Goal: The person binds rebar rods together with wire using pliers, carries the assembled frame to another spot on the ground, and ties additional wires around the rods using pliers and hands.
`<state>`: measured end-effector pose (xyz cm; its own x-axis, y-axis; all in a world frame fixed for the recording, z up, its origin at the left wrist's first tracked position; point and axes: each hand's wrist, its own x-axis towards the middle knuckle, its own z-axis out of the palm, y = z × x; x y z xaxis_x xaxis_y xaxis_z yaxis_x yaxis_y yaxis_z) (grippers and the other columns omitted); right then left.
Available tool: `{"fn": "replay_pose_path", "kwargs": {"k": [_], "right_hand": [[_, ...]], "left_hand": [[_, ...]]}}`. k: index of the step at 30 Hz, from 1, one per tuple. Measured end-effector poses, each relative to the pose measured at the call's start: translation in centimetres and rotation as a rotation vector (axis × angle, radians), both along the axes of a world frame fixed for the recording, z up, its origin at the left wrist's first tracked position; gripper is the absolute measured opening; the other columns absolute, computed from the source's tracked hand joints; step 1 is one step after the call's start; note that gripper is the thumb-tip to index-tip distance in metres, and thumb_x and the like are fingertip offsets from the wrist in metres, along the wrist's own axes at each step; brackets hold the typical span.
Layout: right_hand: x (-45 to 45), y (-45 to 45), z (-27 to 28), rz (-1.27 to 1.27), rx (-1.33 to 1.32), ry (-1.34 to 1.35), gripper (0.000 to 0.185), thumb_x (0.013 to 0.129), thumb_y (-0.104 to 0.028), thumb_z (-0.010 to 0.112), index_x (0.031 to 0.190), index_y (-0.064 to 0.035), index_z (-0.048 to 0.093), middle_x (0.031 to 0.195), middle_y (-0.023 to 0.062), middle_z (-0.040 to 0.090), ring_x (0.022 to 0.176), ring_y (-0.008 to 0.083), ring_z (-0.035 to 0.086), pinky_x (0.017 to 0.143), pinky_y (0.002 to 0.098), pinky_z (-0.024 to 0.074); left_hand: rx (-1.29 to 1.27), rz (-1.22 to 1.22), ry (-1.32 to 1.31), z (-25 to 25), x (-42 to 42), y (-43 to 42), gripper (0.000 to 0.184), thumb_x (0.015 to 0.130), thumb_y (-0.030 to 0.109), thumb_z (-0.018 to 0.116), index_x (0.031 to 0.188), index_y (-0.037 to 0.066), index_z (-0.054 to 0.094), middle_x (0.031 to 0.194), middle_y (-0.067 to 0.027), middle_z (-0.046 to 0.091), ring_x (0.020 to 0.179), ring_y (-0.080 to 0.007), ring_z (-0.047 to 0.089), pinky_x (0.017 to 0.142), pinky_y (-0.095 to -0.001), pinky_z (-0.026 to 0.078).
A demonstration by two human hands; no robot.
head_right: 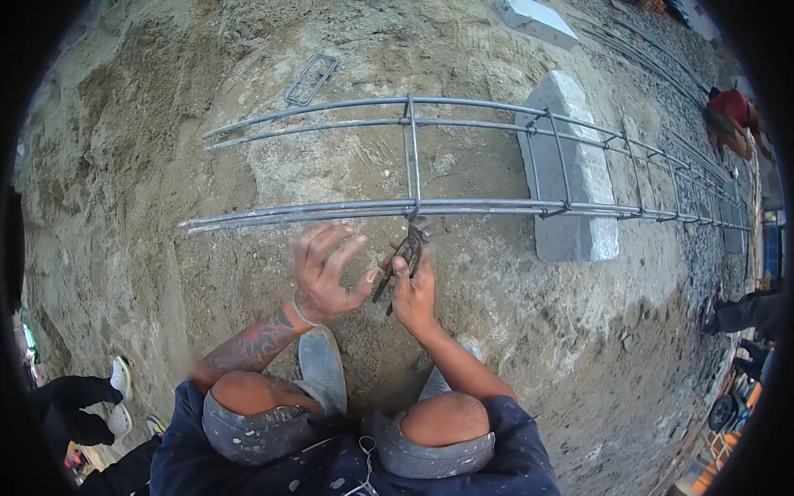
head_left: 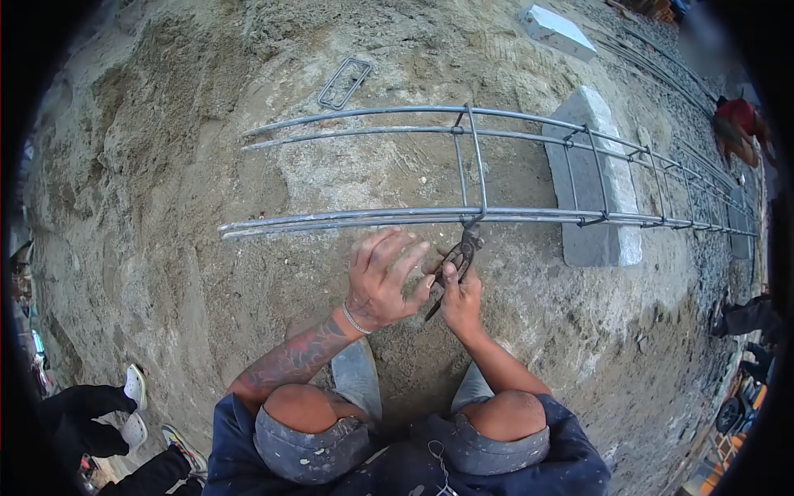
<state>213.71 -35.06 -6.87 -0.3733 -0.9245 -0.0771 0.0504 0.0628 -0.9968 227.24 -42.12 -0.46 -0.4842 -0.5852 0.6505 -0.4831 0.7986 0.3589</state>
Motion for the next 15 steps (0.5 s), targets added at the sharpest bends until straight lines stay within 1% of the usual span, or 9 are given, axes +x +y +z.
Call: {"fn": "replay_pose_path", "kwargs": {"k": [1,2,4,6,8,10,12,13,15], "right_hand": [[0.2,-0.1,0.1,-0.007,0.012,0.002,0.037,0.093,-0.030,0.048,0.107,0.0031,0.051,0.080,0.0086,0.060,0.077,0.0146,0.058,0.069,0.0284,0.0465],[0.4,-0.2,0.2,-0.015,0.021,0.007,0.036,0.093,-0.030,0.048,0.106,0.0031,0.052,0.081,0.0088,0.061,0.077,0.0143,0.058,0.069,0.0286,0.0461],[0.4,0.4,0.0,-0.039,0.034,0.030,0.035,0.093,-0.030,0.048,0.102,0.0028,0.055,0.081,0.0101,0.061,0.075,0.0143,0.057,0.068,0.0302,0.0456],[0.4,0.8,-1.0,-0.028,0.054,0.087,0.035,0.092,-0.031,0.049,0.099,0.0025,0.057,0.078,0.0108,0.061,0.074,0.0152,0.056,0.066,0.0314,0.0451],[0.0,1.3,-0.9,0.030,0.115,0.093,0.034,0.093,-0.031,0.048,0.094,0.0023,0.058,0.071,0.0100,0.060,0.067,0.0172,0.056,0.063,0.0328,0.0451],[-0.8,1.5,1.2,0.088,0.099,0.191,0.036,0.092,-0.031,0.049,0.087,0.0033,0.057,0.065,0.0092,0.058,0.062,0.0183,0.056,0.059,0.0341,0.0452],[-2.3,2.2,2.5,0.241,0.445,0.015,0.040,0.092,-0.034,0.049,0.081,0.0045,0.056,0.062,0.0115,0.057,0.059,0.0194,0.055,0.057,0.0353,0.0448],[-3.0,2.6,3.5,0.285,0.470,0.094,0.042,0.091,-0.035,0.049,0.079,0.0046,0.055,0.060,0.0123,0.056,0.058,0.0210,0.055,0.056,0.0360,0.0447],[-4.5,4.3,4.9,0.309,0.484,0.284,0.042,0.089,-0.036,0.052,0.079,0.0043,0.055,0.059,0.0135,0.054,0.058,0.0248,0.055,0.058,0.0376,0.0446]], "left_hand": [[0.105,-0.085,-0.036,-1.4,0.3,0.6,0.054,0.072,0.032,0.068,0.114,0.003,0.050,0.112,-0.0151,0.048,0.104,-0.0289,0.050,0.089,-0.0390,0.040],[0.096,-0.092,-0.037,-2.5,0.4,1.2,0.054,0.072,0.032,0.068,0.114,0.003,0.050,0.112,-0.0151,0.048,0.104,-0.0289,0.050,0.089,-0.0390,0.040],[0.865,-0.121,0.063,-4.5,0.3,2.4,0.058,0.078,0.033,0.061,0.123,0.001,0.042,0.110,-0.0161,0.050,0.104,-0.0323,0.049,0.090,-0.0405,0.039],[0.945,-0.244,0.011,-6.3,0.6,2.8,0.061,0.083,0.033,0.057,0.128,-0.001,0.034,0.111,-0.0188,0.048,0.103,-0.0333,0.049,0.091,-0.0409,0.039],[1.180,-0.207,0.099,-6.3,0.2,2.9,0.055,0.088,0.033,0.052,0.128,-0.001,0.035,0.112,-0.0211,0.048,0.104,-0.0313,0.049,0.092,-0.0394,0.038],[1.148,-0.235,0.055,-8.0,0.1,3.2,0.049,0.093,0.034,0.043,0.128,0.000,0.035,0.113,-0.0160,0.047,0.100,-0.0236,0.051,0.084,-0.0339,0.043],[1.422,-0.238,0.159,-6.6,-0.6,3.3,0.046,0.095,0.035,0.040,0.127,0.003,0.038,0.093,-0.0091,0.050,0.078,-0.0158,0.052,0.066,-0.0282,0.044],[1.400,-0.262,0.113,-6.3,-1.0,3.4,0.046,0.095,0.035,0.040,0.127,0.003,0.038,0.093,-0.0091,0.050,0.078,-0.0158,0.052,0.066,-0.0282,0.044],[1.657,-0.347,0.344,-6.1,-2.0,3.8,0.036,0.095,0.035,0.039,0.115,0.006,0.045,0.070,-0.0007,0.042,0.055,-0.0089,0.040,0.049,-0.0234,0.035]]}}
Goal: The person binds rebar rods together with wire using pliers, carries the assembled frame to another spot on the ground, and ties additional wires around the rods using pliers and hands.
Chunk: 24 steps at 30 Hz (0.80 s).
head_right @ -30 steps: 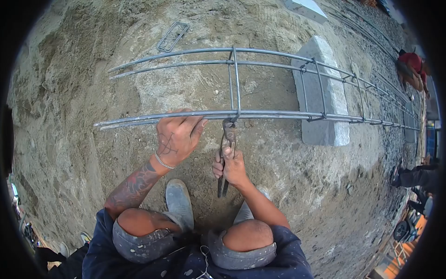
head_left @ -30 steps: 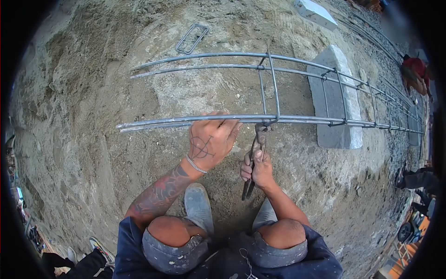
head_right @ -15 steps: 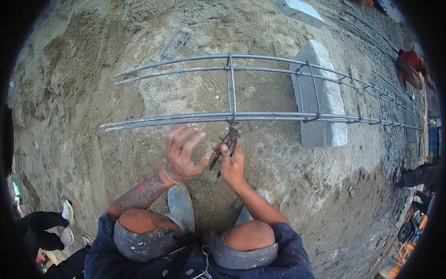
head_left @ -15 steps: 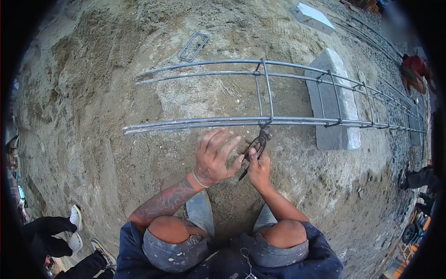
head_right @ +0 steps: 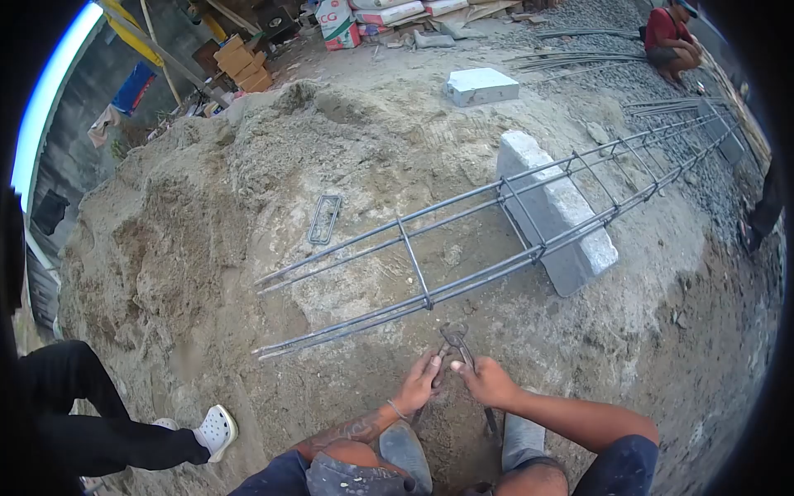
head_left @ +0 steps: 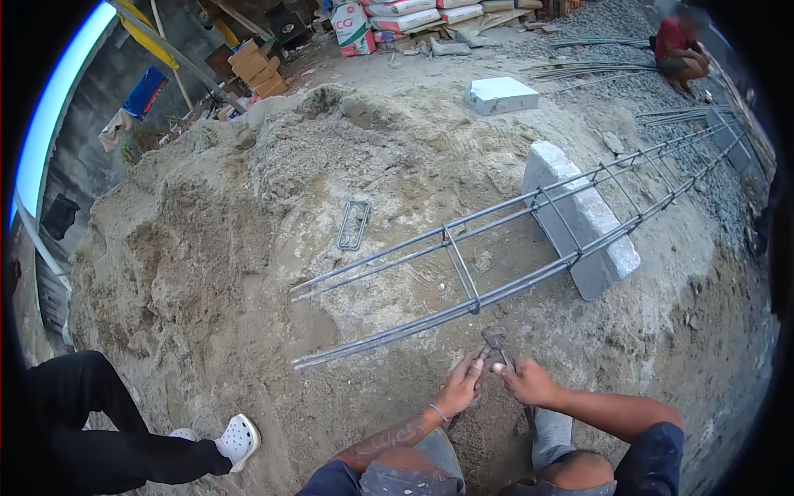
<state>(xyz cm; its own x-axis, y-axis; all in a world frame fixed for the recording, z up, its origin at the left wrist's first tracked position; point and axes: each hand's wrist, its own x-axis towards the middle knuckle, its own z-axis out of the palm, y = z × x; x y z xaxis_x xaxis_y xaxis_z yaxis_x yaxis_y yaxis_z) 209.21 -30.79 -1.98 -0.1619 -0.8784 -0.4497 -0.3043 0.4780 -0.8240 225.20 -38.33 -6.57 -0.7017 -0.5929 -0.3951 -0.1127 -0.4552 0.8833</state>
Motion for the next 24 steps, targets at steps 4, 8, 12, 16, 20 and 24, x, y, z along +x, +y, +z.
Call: {"fn": "replay_pose_path", "kwargs": {"k": [4,8,12,16,20,24], "right_hand": [[-1.9,4.7,5.4,0.024,-0.155,0.142,0.038,0.086,-0.034,0.055,0.088,0.0033,0.055,0.064,0.0173,0.054,0.064,0.0334,0.056,0.064,0.0410,0.0444],[-2.1,8.3,7.9,-0.035,0.012,0.164,0.033,0.087,-0.031,0.054,0.089,0.0020,0.053,0.067,0.0210,0.053,0.066,0.0356,0.055,0.064,0.0432,0.0426],[-0.4,7.6,5.1,-0.193,-0.043,0.278,0.030,0.090,-0.028,0.050,0.080,0.0003,0.051,0.064,0.0217,0.052,0.063,0.0388,0.054,0.059,0.0438,0.0410],[3.8,4.5,-2.1,-0.287,-0.230,0.191,0.030,0.090,-0.026,0.050,0.077,0.0009,0.050,0.059,0.0212,0.050,0.055,0.0374,0.051,0.053,0.0426,0.0399],[7.8,2.3,-6.4,-0.391,-0.340,0.073,0.032,0.090,-0.027,0.050,0.075,0.0013,0.051,0.056,0.0192,0.048,0.049,0.0311,0.048,0.051,0.0399,0.0394],[9.2,1.3,-9.3,-0.480,-0.435,-0.031,0.032,0.089,-0.029,0.051,0.077,0.0011,0.054,0.055,0.0182,0.047,0.047,0.0275,0.045,0.050,0.0391,0.0391]], "left_hand": [[0.213,-0.129,0.098,1.5,-2.1,1.2,0.029,0.095,0.037,0.039,0.089,0.009,0.044,0.058,0.0029,0.033,0.046,-0.0056,0.030,0.043,-0.0205,0.026],[0.343,-0.141,0.216,2.2,-3.5,2.0,0.026,0.095,0.034,0.040,0.087,0.010,0.044,0.059,0.0034,0.036,0.046,-0.0055,0.032,0.041,-0.0204,0.026],[0.274,-0.047,0.224,2.3,-3.5,0.9,0.021,0.092,0.029,0.050,0.085,0.010,0.046,0.060,0.0042,0.038,0.048,-0.0049,0.036,0.043,-0.0196,0.028],[-0.371,0.122,-0.031,-0.8,-2.3,-0.6,0.038,0.076,0.038,0.070,0.069,0.007,0.050,0.060,0.0028,0.043,0.052,-0.0089,0.036,0.048,-0.0281,0.034],[-0.330,0.095,-0.309,-0.5,-0.8,-1.8,0.038,0.074,0.037,0.072,0.062,0.008,0.050,0.059,0.0035,0.046,0.056,-0.0074,0.040,0.051,-0.0272,0.035],[-0.422,0.055,-0.404,0.8,-1.0,-2.3,0.041,0.071,0.039,0.074,0.064,0.006,0.052,0.058,0.0024,0.046,0.056,-0.0082,0.040,0.050,-0.0278,0.036]]}}
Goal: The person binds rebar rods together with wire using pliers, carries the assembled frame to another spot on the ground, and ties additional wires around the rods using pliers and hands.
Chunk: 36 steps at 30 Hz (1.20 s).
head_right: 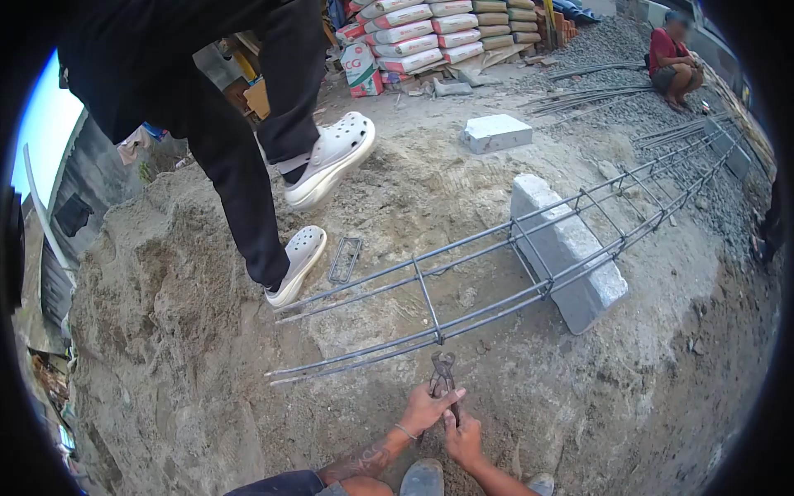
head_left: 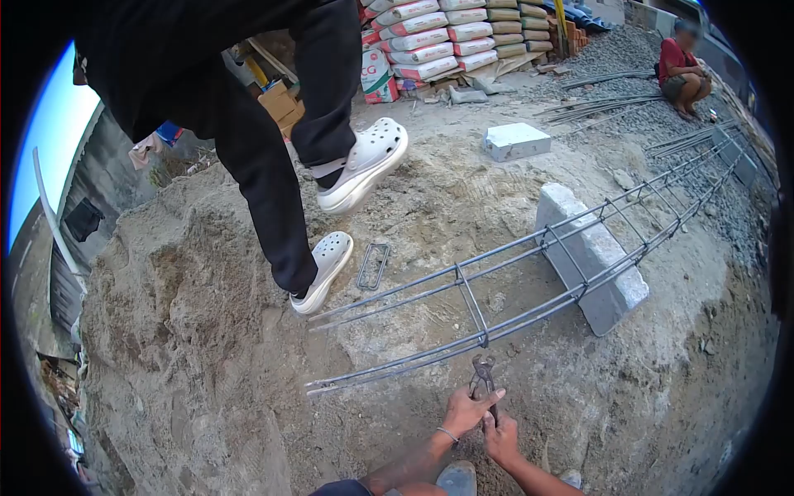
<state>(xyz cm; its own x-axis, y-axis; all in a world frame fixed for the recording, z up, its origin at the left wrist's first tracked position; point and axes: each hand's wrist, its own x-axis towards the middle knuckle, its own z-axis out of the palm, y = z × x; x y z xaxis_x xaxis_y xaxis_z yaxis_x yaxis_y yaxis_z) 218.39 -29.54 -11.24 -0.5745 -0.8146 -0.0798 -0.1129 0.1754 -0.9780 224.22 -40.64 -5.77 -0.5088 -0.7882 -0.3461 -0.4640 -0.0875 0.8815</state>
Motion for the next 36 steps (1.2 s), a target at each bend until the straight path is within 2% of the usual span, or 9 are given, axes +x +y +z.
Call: {"fn": "replay_pose_path", "kwargs": {"k": [6,9,11,12,14,15,26,30,36], "right_hand": [[-1.9,-0.7,1.4,-0.008,0.004,0.118,0.032,0.088,-0.032,0.050,0.084,-0.0013,0.059,0.059,0.0197,0.052,0.053,0.0351,0.054,0.053,0.0395,0.0421],[-2.4,-0.8,0.9,0.018,0.056,0.097,0.034,0.088,-0.034,0.048,0.084,-0.0026,0.060,0.060,0.0206,0.053,0.059,0.0383,0.057,0.054,0.0400,0.0434],[-2.4,-1.1,0.2,-0.025,-0.033,0.110,0.044,0.090,-0.039,0.047,0.076,0.0015,0.053,0.052,0.0098,0.041,0.048,0.0166,0.038,0.048,0.0344,0.0361],[-2.5,-1.2,0.3,-0.017,-0.034,0.114,0.044,0.090,-0.039,0.047,0.076,0.0015,0.053,0.052,0.0098,0.041,0.048,0.0166,0.038,0.048,0.0344,0.0361],[-2.8,-1.3,0.4,-0.004,0.021,0.123,0.032,0.088,-0.031,0.050,0.083,-0.0016,0.060,0.058,0.0189,0.051,0.054,0.0357,0.055,0.054,0.0388,0.0426],[-2.9,-1.3,0.4,0.005,0.022,0.125,0.032,0.088,-0.031,0.050,0.083,-0.0016,0.060,0.058,0.0189,0.051,0.054,0.0357,0.055,0.054,0.0388,0.0426],[-0.9,-1.7,-0.3,-0.125,-0.229,-0.001,0.021,0.080,-0.017,0.056,0.082,0.0031,0.059,0.056,0.0105,0.053,0.051,0.0136,0.048,0.051,0.0331,0.0407],[-2.1,-0.8,-0.6,-0.052,-0.005,0.010,0.021,0.080,-0.017,0.056,0.084,0.0033,0.060,0.055,0.0105,0.053,0.051,0.0130,0.050,0.051,0.0329,0.0410],[-3.8,-1.5,1.5,-0.001,0.040,0.180,0.022,0.085,-0.020,0.053,0.078,0.0007,0.059,0.056,0.0187,0.052,0.050,0.0326,0.054,0.049,0.0386,0.0396]], "left_hand": [[-0.138,-0.033,0.050,1.3,-1.2,-0.4,0.047,0.066,0.043,0.076,0.070,0.001,0.056,0.059,-0.0044,0.052,0.055,-0.0141,0.047,0.054,-0.0330,0.042],[-0.220,-0.030,0.070,-0.2,-1.6,-0.5,0.046,0.065,0.043,0.077,0.072,0.003,0.054,0.057,0.0005,0.046,0.054,-0.0109,0.041,0.050,-0.0295,0.038],[-0.204,-0.028,0.044,-0.1,-1.8,-0.5,0.047,0.065,0.043,0.077,0.071,0.003,0.054,0.057,0.0005,0.045,0.054,-0.0111,0.040,0.050,-0.0296,0.038],[-0.190,-0.029,0.014,0.0,-1.9,-0.7,0.047,0.064,0.043,0.077,0.071,0.003,0.054,0.057,0.0004,0.045,0.054,-0.0114,0.040,0.050,-0.0297,0.038],[-0.200,-0.015,0.007,0.2,-1.9,-0.8,0.047,0.064,0.043,0.077,0.070,0.003,0.054,0.057,0.0004,0.045,0.053,-0.0114,0.040,0.049,-0.0297,0.038],[-0.211,-0.010,-0.003,0.3,-1.9,-0.8,0.047,0.064,0.043,0.078,0.069,0.003,0.054,0.057,0.0003,0.044,0.053,-0.0114,0.039,0.049,-0.0297,0.037],[-0.134,0.003,0.137,-0.2,-2.3,0.0,0.049,0.064,0.044,0.078,0.065,0.002,0.051,0.055,0.0012,0.042,0.051,-0.0100,0.038,0.046,-0.0290,0.035],[-0.179,0.001,0.058,0.3,-2.0,-0.1,0.049,0.063,0.043,0.078,0.063,0.003,0.049,0.054,0.0014,0.042,0.051,-0.0093,0.037,0.046,-0.0286,0.035],[-0.210,0.014,0.122,1.1,-2.9,-0.8,0.044,0.062,0.034,0.081,0.061,0.005,0.048,0.054,0.0030,0.041,0.050,-0.0083,0.035,0.044,-0.0273,0.032]]}}
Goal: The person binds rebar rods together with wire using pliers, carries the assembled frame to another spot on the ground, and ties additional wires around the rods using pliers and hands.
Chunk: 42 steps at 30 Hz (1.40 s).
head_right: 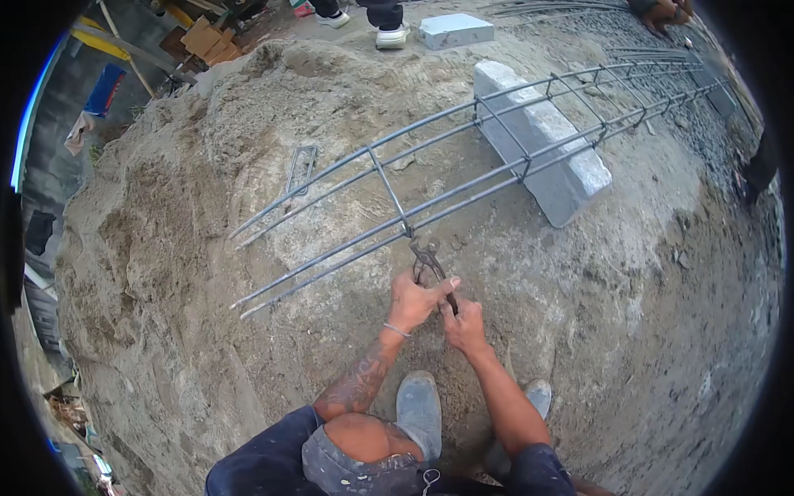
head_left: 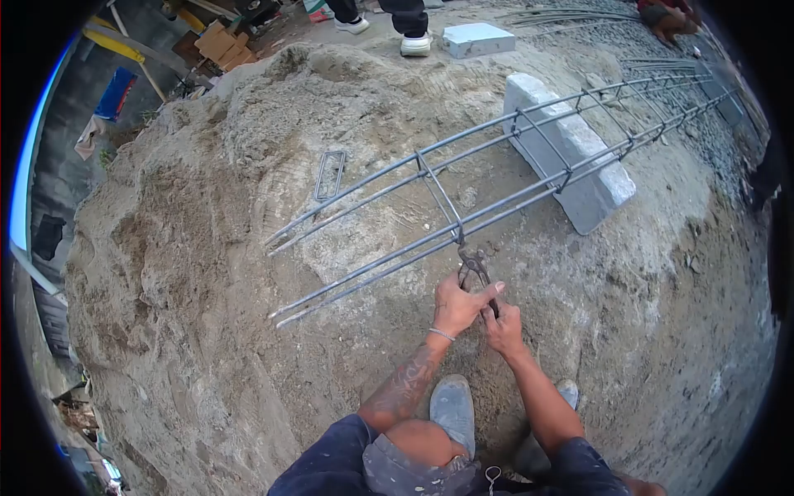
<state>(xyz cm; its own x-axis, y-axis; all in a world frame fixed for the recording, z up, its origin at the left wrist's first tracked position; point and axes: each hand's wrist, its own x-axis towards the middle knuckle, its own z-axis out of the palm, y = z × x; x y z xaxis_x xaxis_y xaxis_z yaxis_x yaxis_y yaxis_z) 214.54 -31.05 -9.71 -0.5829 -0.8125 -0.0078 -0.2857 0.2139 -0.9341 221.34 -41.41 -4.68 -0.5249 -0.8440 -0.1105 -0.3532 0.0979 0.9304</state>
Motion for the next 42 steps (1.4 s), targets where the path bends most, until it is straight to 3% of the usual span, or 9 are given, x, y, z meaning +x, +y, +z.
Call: {"fn": "replay_pose_path", "kwargs": {"k": [19,22,26,28,30,34,37,41,42], "right_hand": [[1.6,-2.0,-0.5,-0.037,-0.091,0.009,0.016,0.081,-0.013,0.055,0.090,-0.0003,0.060,0.072,0.0226,0.059,0.067,0.0399,0.059,0.059,0.0434,0.0458],[1.8,-1.7,-1.9,-0.005,-0.051,-0.048,0.022,0.081,-0.015,0.057,0.097,-0.0004,0.058,0.087,0.0227,0.061,0.078,0.0362,0.061,0.066,0.0412,0.0464],[0.8,-0.6,-2.8,0.192,-0.297,-0.606,0.052,0.083,-0.026,0.060,0.125,-0.0030,0.040,0.120,0.0120,0.046,0.108,0.0205,0.046,0.087,0.0355,0.0403],[0.6,0.4,-1.5,0.336,-0.053,-0.702,0.058,0.084,-0.035,0.057,0.127,-0.0008,0.039,0.108,0.0114,0.055,0.098,0.0186,0.052,0.084,0.0330,0.0421],[1.5,0.3,-2.4,0.290,-0.127,-0.644,0.035,0.085,-0.032,0.056,0.095,0.0013,0.060,0.077,0.0080,0.062,0.072,0.0168,0.058,0.065,0.0328,0.0462],[2.4,-1.1,-2.5,0.074,0.099,-0.444,0.033,0.085,-0.026,0.053,0.068,0.0025,0.059,0.054,0.0093,0.056,0.051,0.0187,0.056,0.049,0.0349,0.0428],[1.8,-0.5,-1.9,0.046,0.193,-0.380,0.032,0.085,-0.025,0.053,0.068,0.0022,0.059,0.054,0.0088,0.055,0.051,0.0182,0.056,0.049,0.0344,0.0430],[-0.7,0.4,-1.4,0.099,0.251,-0.108,0.034,0.083,-0.026,0.054,0.070,0.0042,0.062,0.061,0.0206,0.060,0.057,0.0337,0.060,0.057,0.0408,0.0452],[-1.7,0.6,-2.4,0.121,0.274,-0.050,0.038,0.082,-0.033,0.058,0.073,0.0035,0.063,0.068,0.0247,0.060,0.065,0.0400,0.060,0.063,0.0431,0.0464]], "left_hand": [[0.077,-0.004,0.077,-1.4,0.4,-1.3,0.036,0.069,0.026,0.077,0.064,0.005,0.048,0.054,0.0020,0.046,0.049,-0.0065,0.040,0.043,-0.0258,0.035],[0.066,0.014,0.046,-1.2,0.3,-0.6,0.034,0.072,0.024,0.075,0.066,0.003,0.049,0.055,0.0013,0.046,0.048,-0.0074,0.041,0.042,-0.0259,0.035],[0.176,-0.001,0.116,-1.2,0.2,-0.3,0.032,0.074,0.022,0.072,0.066,0.002,0.048,0.056,0.0000,0.046,0.049,-0.0089,0.041,0.043,-0.0285,0.036],[0.054,0.006,0.033,-1.3,0.4,-0.3,0.031,0.075,0.021,0.071,0.064,0.002,0.048,0.055,-0.0013,0.047,0.050,-0.0097,0.042,0.043,-0.0299,0.036],[-0.008,0.000,-0.010,-1.1,0.5,-0.6,0.031,0.074,0.020,0.071,0.064,0.002,0.048,0.055,-0.0020,0.048,0.050,-0.0100,0.042,0.044,-0.0305,0.037],[0.118,-0.010,-0.011,-0.9,0.8,-0.1,0.031,0.074,0.022,0.071,0.065,0.003,0.049,0.054,-0.0019,0.047,0.051,-0.0106,0.042,0.045,-0.0318,0.037],[0.078,0.008,0.017,-1.5,0.1,0.4,0.033,0.075,0.025,0.070,0.065,0.003,0.049,0.054,-0.0028,0.046,0.051,-0.0113,0.043,0.047,-0.0325,0.039],[0.139,-0.001,0.023,-0.5,0.0,1.5,0.039,0.075,0.032,0.071,0.073,-0.001,0.050,0.067,-0.0088,0.053,0.064,-0.0173,0.052,0.058,-0.0342,0.043],[-0.245,0.049,-0.015,-0.4,0.1,1.7,0.041,0.073,0.033,0.071,0.079,-0.002,0.051,0.078,-0.0129,0.053,0.075,-0.0220,0.052,0.068,-0.0366,0.042]]}}
